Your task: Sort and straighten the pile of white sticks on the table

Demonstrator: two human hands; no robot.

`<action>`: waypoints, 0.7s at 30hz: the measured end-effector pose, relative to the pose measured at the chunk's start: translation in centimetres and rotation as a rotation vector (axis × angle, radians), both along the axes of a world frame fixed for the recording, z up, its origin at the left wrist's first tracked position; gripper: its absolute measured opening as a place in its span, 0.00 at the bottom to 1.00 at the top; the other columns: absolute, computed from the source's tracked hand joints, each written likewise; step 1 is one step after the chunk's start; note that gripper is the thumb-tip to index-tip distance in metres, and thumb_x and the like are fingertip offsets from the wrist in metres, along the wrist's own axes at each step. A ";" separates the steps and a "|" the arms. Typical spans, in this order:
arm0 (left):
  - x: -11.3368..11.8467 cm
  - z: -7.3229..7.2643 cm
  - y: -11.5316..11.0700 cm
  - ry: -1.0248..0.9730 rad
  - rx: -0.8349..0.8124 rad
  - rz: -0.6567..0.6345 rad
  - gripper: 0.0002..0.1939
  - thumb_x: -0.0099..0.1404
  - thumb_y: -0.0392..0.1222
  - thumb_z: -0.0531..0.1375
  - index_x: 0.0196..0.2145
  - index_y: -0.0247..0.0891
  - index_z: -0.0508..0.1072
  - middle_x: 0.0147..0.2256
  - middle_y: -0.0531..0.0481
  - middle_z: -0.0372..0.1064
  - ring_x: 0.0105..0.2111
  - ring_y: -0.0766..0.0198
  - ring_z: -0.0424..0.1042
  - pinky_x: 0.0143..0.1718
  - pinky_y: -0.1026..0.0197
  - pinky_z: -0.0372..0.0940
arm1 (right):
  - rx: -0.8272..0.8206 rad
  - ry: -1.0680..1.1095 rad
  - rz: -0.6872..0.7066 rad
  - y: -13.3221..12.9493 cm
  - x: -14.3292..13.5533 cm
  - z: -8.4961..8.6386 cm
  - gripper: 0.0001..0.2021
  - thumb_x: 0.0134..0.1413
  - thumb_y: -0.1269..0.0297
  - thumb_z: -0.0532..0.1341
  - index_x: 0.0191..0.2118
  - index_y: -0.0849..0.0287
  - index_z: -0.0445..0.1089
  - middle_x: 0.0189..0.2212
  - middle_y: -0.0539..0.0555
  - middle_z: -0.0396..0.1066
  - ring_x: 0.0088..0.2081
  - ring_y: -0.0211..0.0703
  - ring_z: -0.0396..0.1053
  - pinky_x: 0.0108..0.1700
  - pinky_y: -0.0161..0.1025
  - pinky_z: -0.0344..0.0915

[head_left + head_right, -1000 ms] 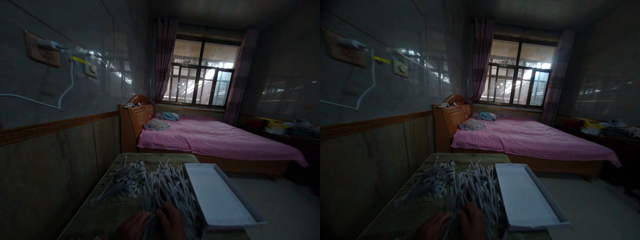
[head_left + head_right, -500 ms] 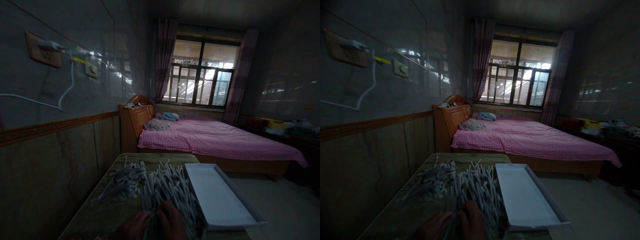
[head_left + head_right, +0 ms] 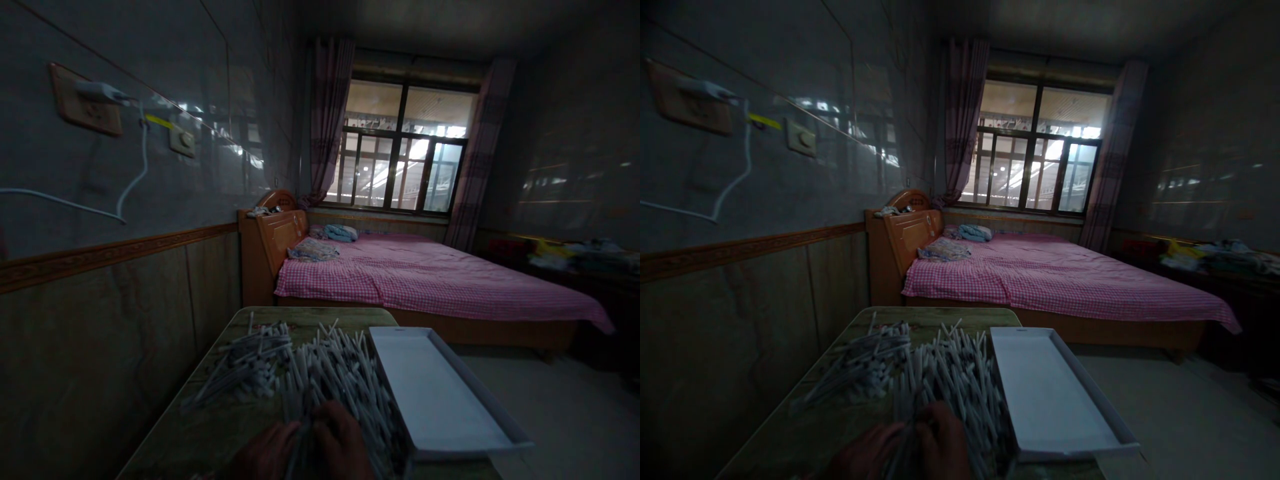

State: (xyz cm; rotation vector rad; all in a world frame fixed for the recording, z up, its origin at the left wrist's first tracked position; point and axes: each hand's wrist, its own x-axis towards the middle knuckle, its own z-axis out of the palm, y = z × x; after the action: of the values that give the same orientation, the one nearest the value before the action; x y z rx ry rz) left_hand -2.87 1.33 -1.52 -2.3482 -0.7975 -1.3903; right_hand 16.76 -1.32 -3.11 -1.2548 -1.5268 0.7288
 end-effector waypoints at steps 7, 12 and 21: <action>0.2 0.3 -0.2 -0.005 0.021 0.000 0.20 0.81 0.46 0.45 0.44 0.44 0.76 0.30 0.55 0.84 0.28 0.70 0.84 0.34 0.75 0.73 | -0.060 -0.199 -0.104 0.3 0.0 0.0 0.15 0.68 0.56 0.55 0.34 0.55 0.74 0.33 0.54 0.78 0.38 0.50 0.76 0.41 0.40 0.66; 0.1 0.0 0.1 -0.024 0.026 0.007 0.20 0.81 0.46 0.45 0.44 0.44 0.76 0.30 0.55 0.84 0.28 0.70 0.84 0.33 0.75 0.73 | -0.004 -0.021 0.002 0.1 0.3 0.5 0.13 0.63 0.62 0.58 0.47 0.56 0.77 0.43 0.55 0.80 0.47 0.49 0.77 0.50 0.40 0.68; 0.5 0.2 0.0 0.014 0.013 0.053 0.23 0.81 0.46 0.43 0.40 0.45 0.76 0.27 0.56 0.83 0.24 0.70 0.82 0.28 0.74 0.72 | -0.140 -0.075 -0.097 0.7 -0.3 0.8 0.09 0.58 0.63 0.55 0.35 0.57 0.71 0.32 0.54 0.77 0.37 0.48 0.76 0.38 0.38 0.65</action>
State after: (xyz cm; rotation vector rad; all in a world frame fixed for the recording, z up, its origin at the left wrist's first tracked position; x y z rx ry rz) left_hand -2.39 1.29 -1.36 -2.3069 -0.8379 -1.3517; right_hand 16.46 -0.63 -2.36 -1.4650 -1.4841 0.7434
